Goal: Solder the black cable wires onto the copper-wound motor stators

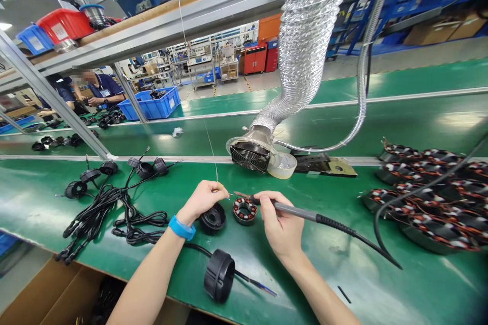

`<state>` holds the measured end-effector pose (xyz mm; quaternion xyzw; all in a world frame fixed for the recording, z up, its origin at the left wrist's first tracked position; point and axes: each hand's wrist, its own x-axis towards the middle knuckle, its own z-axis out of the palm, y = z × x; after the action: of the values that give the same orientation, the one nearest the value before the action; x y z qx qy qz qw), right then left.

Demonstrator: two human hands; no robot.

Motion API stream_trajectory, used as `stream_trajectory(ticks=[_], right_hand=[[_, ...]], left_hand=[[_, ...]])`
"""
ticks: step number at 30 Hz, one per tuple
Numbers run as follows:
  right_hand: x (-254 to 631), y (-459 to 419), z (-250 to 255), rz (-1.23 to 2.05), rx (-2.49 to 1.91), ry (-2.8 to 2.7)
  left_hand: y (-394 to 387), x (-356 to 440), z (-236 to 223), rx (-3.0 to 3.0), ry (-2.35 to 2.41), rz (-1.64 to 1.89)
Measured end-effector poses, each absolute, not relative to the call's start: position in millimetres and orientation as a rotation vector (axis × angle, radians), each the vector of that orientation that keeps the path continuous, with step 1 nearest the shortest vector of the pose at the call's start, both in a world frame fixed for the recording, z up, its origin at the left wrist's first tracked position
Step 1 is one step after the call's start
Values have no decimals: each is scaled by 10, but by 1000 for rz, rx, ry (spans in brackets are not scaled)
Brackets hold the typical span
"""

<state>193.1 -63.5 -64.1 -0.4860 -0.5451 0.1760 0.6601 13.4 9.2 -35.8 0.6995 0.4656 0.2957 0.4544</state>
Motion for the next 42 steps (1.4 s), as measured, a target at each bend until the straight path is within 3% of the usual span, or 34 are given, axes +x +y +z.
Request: stream_trajectory(ticks=[42], right_hand=[[1815,-478,-697,359,-976,-1644]], left_hand=[[-72,75,-286,1888,1093,596]])
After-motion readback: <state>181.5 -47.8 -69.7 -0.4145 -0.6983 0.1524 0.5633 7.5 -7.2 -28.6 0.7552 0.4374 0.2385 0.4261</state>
